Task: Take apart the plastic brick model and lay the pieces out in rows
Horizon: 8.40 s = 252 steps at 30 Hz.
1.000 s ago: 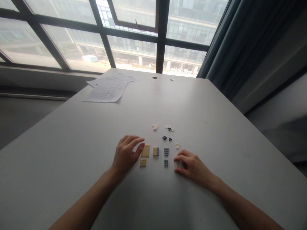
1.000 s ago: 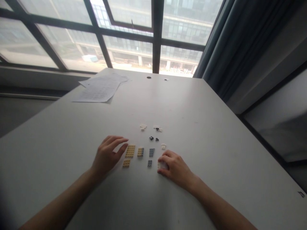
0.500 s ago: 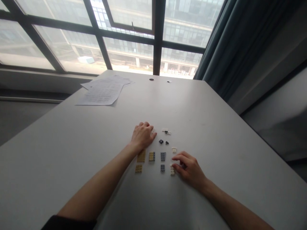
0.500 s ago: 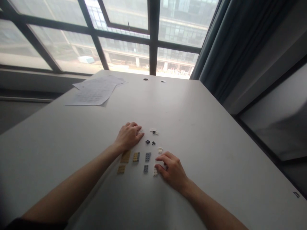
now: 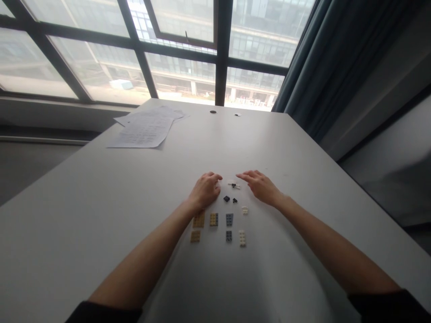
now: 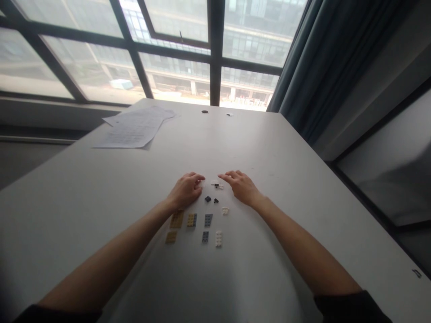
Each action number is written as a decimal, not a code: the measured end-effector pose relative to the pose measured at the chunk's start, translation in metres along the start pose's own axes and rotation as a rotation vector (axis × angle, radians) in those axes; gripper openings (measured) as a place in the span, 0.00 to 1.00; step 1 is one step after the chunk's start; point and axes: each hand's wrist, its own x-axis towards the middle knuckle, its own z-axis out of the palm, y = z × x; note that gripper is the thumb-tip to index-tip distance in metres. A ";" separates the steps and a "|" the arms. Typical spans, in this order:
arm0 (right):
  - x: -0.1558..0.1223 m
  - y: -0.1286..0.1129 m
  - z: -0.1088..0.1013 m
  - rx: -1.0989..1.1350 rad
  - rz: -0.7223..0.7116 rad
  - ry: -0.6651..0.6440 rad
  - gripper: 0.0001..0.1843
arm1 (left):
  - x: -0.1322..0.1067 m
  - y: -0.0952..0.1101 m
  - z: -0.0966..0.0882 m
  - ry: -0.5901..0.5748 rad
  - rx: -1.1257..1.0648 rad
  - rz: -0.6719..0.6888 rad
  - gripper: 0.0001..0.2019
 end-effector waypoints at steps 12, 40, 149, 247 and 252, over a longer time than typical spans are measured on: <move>0.045 0.011 0.002 -0.243 -0.321 -0.310 0.18 | -0.006 0.003 0.000 0.016 -0.137 -0.061 0.09; -0.115 -0.122 -0.001 0.130 -0.089 -0.053 0.13 | -0.151 0.061 -0.028 -0.187 -0.183 0.298 0.02; -0.083 -0.081 0.013 0.414 0.197 0.001 0.04 | -0.089 -0.039 -0.030 0.460 -0.604 -0.403 0.11; -0.091 -0.072 0.009 1.020 0.531 0.189 0.15 | -0.092 -0.033 -0.030 0.422 -0.455 -0.343 0.12; -0.089 -0.073 0.007 0.994 0.521 0.148 0.15 | -0.094 -0.017 -0.032 0.433 -0.193 0.058 0.08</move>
